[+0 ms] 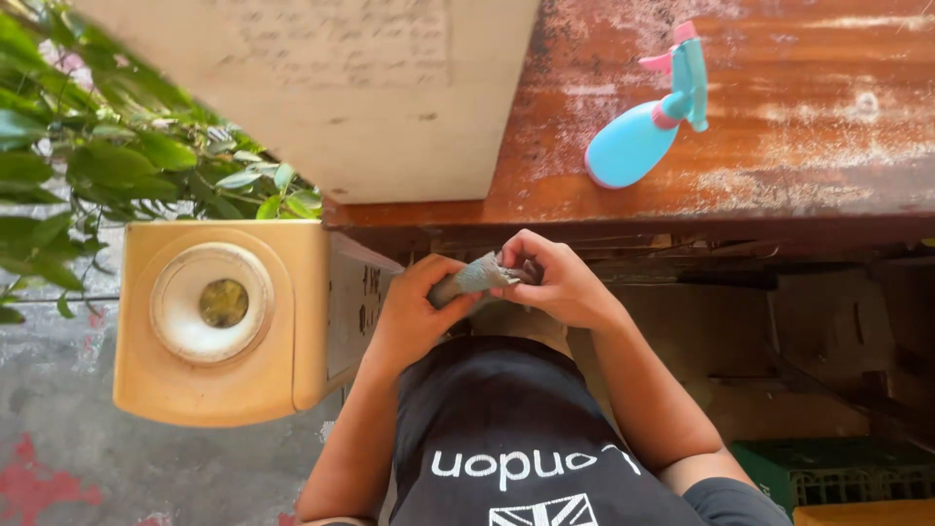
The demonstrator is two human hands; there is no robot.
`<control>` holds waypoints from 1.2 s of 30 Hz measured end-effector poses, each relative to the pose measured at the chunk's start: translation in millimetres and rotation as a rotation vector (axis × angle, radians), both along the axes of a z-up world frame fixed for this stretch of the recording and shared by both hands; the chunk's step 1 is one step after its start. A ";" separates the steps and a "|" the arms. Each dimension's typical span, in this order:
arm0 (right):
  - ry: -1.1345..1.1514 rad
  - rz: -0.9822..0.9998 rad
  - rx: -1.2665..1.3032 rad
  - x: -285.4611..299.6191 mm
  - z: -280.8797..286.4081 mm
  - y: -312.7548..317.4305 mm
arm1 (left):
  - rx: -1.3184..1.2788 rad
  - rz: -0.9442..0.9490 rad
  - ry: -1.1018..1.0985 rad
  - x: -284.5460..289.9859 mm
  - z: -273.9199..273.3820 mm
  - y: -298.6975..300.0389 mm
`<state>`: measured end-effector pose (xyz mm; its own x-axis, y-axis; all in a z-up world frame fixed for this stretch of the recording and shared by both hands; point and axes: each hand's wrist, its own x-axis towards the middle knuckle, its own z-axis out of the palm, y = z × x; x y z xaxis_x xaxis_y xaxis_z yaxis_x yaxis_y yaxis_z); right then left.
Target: Cleaning a wooden counter and a glass display case using a spray bottle and a cloth.
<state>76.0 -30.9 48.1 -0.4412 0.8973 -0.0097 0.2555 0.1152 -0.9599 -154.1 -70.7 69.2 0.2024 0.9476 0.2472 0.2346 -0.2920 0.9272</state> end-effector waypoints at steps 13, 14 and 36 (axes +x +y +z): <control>0.255 -0.303 0.053 -33.3 -1.9 -27.8 | -0.079 0.290 -0.042 -15.2 -16.4 -27.0; 0.154 -0.383 0.261 -29.9 -5.2 -24.0 | -0.111 0.245 -0.070 -14.2 -22.4 -28.6; -0.443 -0.100 0.878 -149.0 -77.2 33.0 | -0.062 0.257 0.232 -27.9 -51.4 -3.6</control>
<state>-73.0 2.0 -29.2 -0.4804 0.6976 0.5315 0.6181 0.6993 -0.3591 -181.9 -74.3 17.8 -0.0003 0.9867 0.1627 0.4995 -0.1408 0.8548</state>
